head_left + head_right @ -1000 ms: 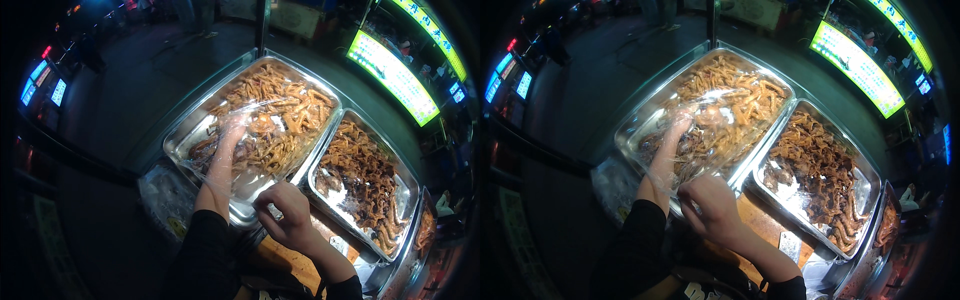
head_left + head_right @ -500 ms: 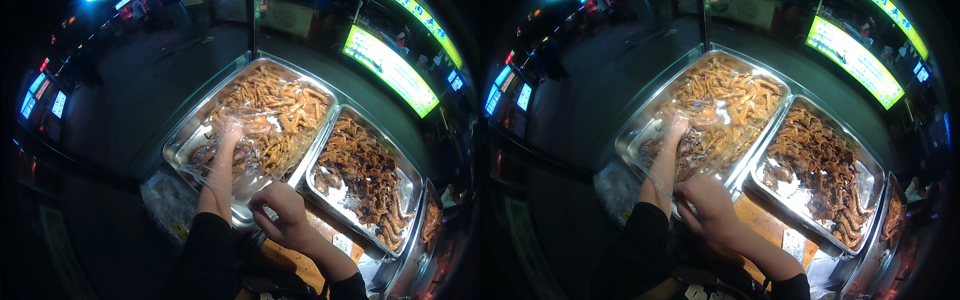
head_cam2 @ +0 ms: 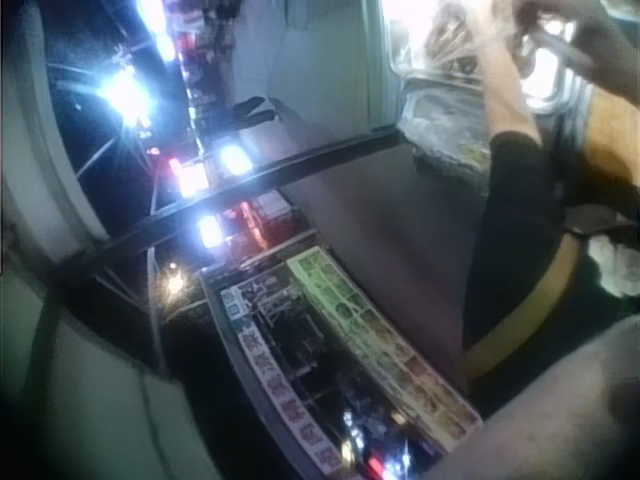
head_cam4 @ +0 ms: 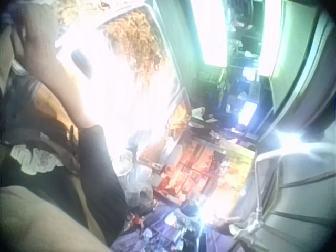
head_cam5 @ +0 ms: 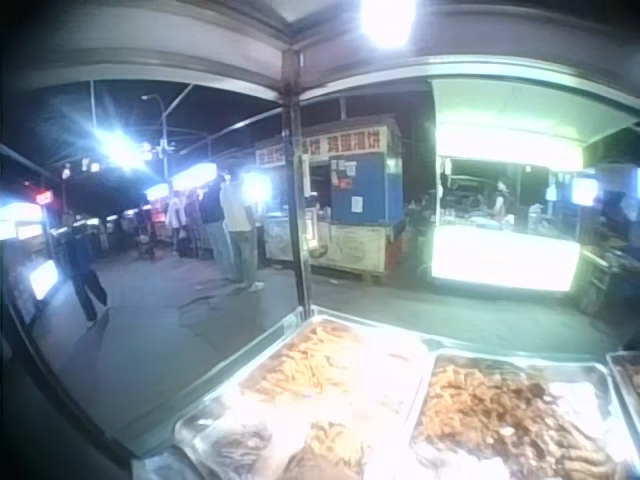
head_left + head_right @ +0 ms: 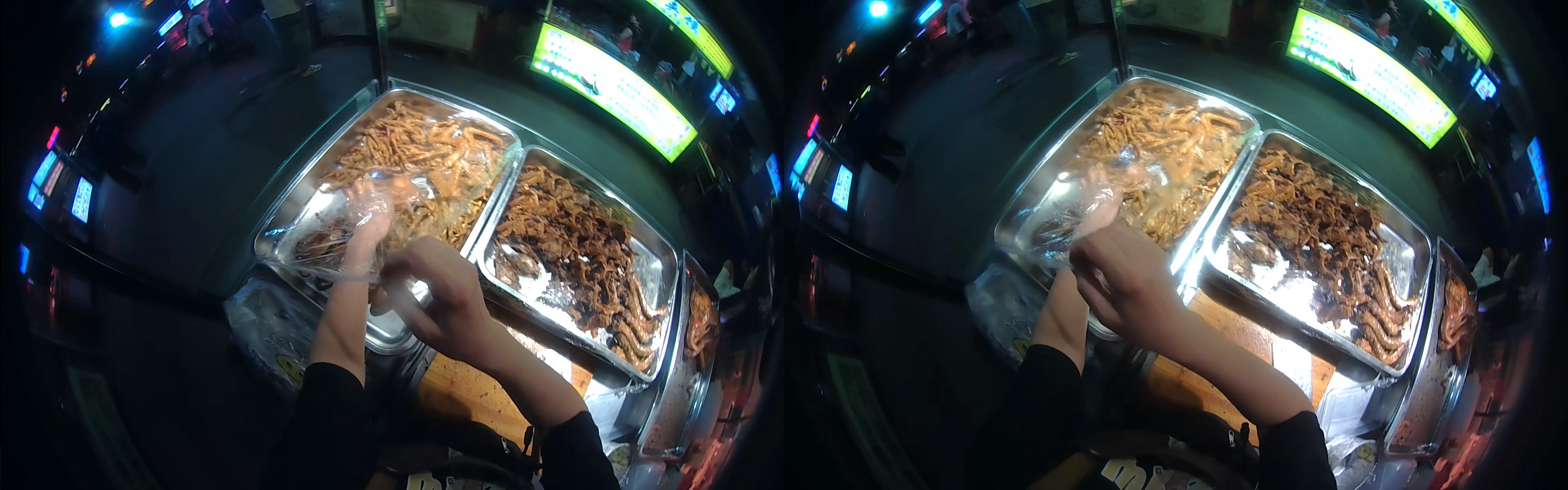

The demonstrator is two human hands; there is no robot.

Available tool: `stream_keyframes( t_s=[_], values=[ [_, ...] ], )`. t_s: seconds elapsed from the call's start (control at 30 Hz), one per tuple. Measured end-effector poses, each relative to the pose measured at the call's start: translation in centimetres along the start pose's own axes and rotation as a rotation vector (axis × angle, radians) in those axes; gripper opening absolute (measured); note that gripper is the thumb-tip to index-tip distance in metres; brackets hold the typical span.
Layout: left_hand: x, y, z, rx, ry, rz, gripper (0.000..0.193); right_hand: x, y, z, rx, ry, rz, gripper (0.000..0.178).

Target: The person selects cooked meat from metal trays, places it on a wooden cutting board, and slices it with a cleaver. The sliced meat is then placed into a plastic bag and handed to a customer.

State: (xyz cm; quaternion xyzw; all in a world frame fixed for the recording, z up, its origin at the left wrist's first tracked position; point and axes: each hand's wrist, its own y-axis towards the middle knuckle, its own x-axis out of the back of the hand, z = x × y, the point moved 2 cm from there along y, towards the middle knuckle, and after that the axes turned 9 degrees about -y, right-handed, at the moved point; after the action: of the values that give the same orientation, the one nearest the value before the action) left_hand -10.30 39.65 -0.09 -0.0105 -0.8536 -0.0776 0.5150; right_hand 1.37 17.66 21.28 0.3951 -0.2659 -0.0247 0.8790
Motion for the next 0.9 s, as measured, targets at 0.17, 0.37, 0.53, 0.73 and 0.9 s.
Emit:
stream_keyframes(
  t_s=[0.17,0.37,0.53,0.73,0.9],
  values=[
    [2.9,-4.9,-4.2,-0.202,0.082,0.269,0.045,0.2,0.0,0.7,-0.046,0.023,-0.052,0.017],
    [7.9,-13.7,-9.1,-0.347,0.211,0.668,0.037,1.2,-1.9,1.0,-0.011,-0.106,-0.033,0.017],
    [14.1,-22.6,-10.9,-0.309,0.179,0.809,0.024,1.8,-4.9,-0.1,0.006,-0.248,0.301,0.006],
    [20.4,-29.8,-8.6,-0.333,-0.203,0.851,0.041,-1.9,-13.1,-3.6,-0.27,-0.371,0.652,0.009],
    [21.2,-31.6,-5.6,-0.309,-0.418,0.817,0.047,-5.2,-19.4,-6.2,-0.379,-0.291,0.464,0.004]
  ],
)
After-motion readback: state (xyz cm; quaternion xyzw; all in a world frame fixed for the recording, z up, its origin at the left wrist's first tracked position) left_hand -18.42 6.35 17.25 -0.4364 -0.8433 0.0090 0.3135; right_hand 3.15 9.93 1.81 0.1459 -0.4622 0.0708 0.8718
